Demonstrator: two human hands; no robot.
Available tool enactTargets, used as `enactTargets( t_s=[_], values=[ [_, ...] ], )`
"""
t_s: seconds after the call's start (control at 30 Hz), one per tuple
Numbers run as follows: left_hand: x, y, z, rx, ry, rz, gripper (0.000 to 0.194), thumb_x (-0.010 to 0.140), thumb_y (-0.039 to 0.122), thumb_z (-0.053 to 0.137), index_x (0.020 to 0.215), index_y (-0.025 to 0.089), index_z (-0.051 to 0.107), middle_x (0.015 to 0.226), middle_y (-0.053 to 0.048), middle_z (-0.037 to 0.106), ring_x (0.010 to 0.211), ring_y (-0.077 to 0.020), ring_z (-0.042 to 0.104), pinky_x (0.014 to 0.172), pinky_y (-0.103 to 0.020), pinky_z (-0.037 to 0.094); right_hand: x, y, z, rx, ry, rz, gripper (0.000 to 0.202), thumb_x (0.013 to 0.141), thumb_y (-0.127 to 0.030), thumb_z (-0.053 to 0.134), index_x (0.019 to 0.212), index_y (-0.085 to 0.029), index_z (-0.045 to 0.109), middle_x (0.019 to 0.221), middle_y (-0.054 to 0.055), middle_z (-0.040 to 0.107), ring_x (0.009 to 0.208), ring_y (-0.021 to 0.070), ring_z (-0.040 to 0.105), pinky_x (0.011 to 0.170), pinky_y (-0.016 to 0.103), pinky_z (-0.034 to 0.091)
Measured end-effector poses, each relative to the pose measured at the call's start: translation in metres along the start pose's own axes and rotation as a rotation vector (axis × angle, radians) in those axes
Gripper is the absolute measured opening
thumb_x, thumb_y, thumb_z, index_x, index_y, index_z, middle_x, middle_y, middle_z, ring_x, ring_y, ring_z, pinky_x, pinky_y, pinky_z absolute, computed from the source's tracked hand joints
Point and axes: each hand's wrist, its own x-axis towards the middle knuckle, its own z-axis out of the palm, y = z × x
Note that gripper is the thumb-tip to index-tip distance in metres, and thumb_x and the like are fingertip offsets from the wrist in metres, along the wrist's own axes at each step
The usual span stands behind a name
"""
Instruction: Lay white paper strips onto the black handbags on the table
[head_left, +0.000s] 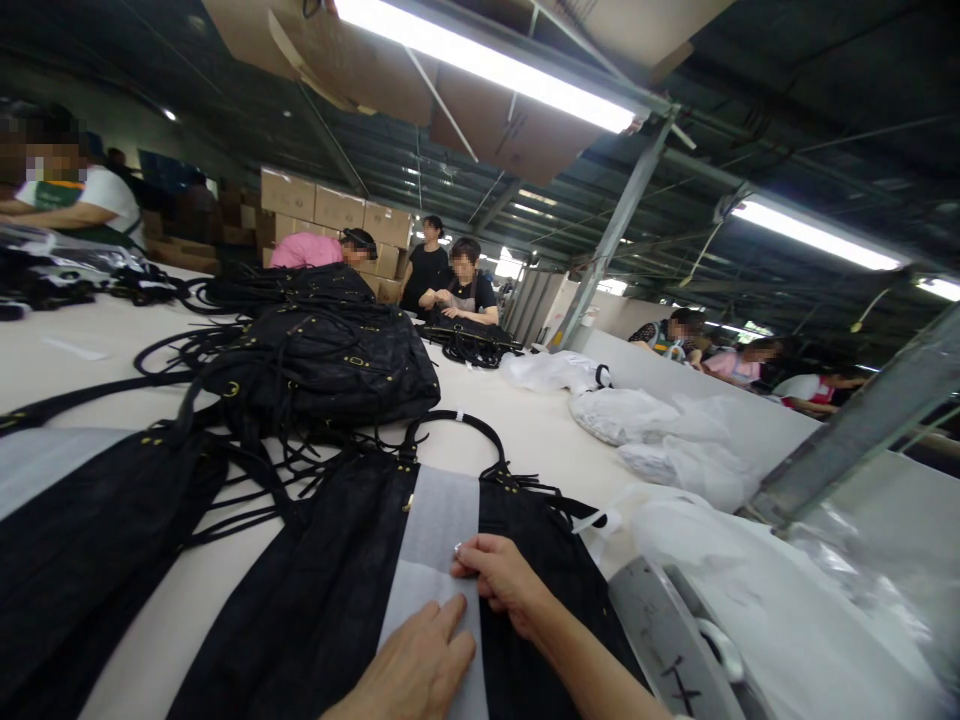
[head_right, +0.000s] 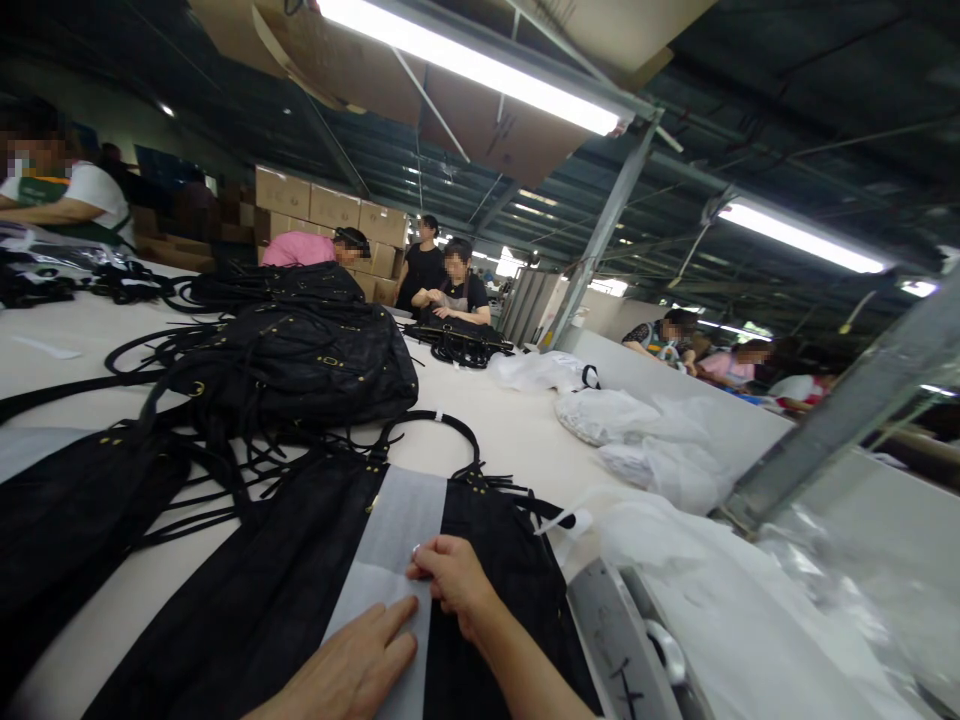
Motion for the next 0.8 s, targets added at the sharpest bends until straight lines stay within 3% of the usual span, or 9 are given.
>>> enactTargets(
  t_s=[0.13,0.3,0.4,0.5,0.67,0.8],
  values=[
    [-0.006,0.009,-0.030,-0.060,-0.103,-0.047,0.044,0.078,0.019,0.063,0.120,0.009,0.059,0.158,-0.024,0.024,0.129,-0.0362,0.050,0.105,-0.044,0.046,0.001,0.002,0.000,-0.024,0.009,-0.009,0.016,0.072,-0.031,0.061,0.076,-0.016,0.057,0.075,0.001,0.067,0.038,0.0022,0.029,0.040,0.022,0.007],
    [-0.011,0.008,-0.027,-0.058,-0.049,-0.002,0.066,0.074,0.032,0.074,0.133,0.014,0.051,0.154,-0.024,0.033,0.131,-0.0381,0.047,0.108,-0.046,0.042,0.002,0.005,0.000,-0.074,0.003,-0.037,0.020,0.072,-0.037,0.058,0.078,-0.018,0.058,0.082,0.004,0.071,0.039,0.0033,0.027,0.041,0.023,0.009],
    [-0.012,0.012,-0.028,0.004,-0.048,-0.010,0.049,0.084,0.027,0.066,0.130,0.015,0.053,0.152,-0.021,0.038,0.129,-0.0344,0.050,0.106,-0.043,0.045,0.005,0.007,0.000,-0.147,0.048,-0.153,0.021,0.072,-0.038,0.057,0.074,-0.018,0.060,0.075,0.003,0.069,0.045,0.0072,0.036,0.043,0.024,0.021],
    [-0.009,0.017,-0.034,0.081,-0.111,-0.010,0.040,0.091,0.016,0.051,0.131,0.014,0.052,0.154,-0.022,0.035,0.129,-0.0331,0.051,0.104,-0.042,0.047,0.009,0.009,-0.002,-0.259,0.167,-0.357,0.014,0.070,-0.032,0.060,0.070,-0.018,0.064,0.070,0.001,0.063,0.059,0.0120,0.046,0.058,0.027,0.036],
    [-0.004,0.018,-0.036,0.104,-0.124,0.002,0.037,0.091,0.011,0.046,0.127,0.013,0.055,0.152,-0.023,0.037,0.121,-0.0334,0.057,0.098,-0.043,0.051,0.022,0.015,-0.004,-0.433,0.320,-0.535,0.004,0.069,-0.025,0.059,0.069,-0.021,0.058,0.073,0.000,0.055,0.065,0.0164,0.048,0.068,0.032,0.037],
    [-0.001,0.015,-0.034,0.069,-0.113,0.008,0.036,0.090,0.012,0.047,0.124,0.013,0.057,0.152,-0.023,0.037,0.118,-0.0342,0.058,0.097,-0.045,0.052,0.038,0.016,-0.007,-0.503,0.397,-0.546,0.017,0.072,-0.023,0.061,0.080,-0.023,0.046,0.068,-0.003,0.050,0.069,0.0191,0.051,0.071,0.033,0.037]
  ],
)
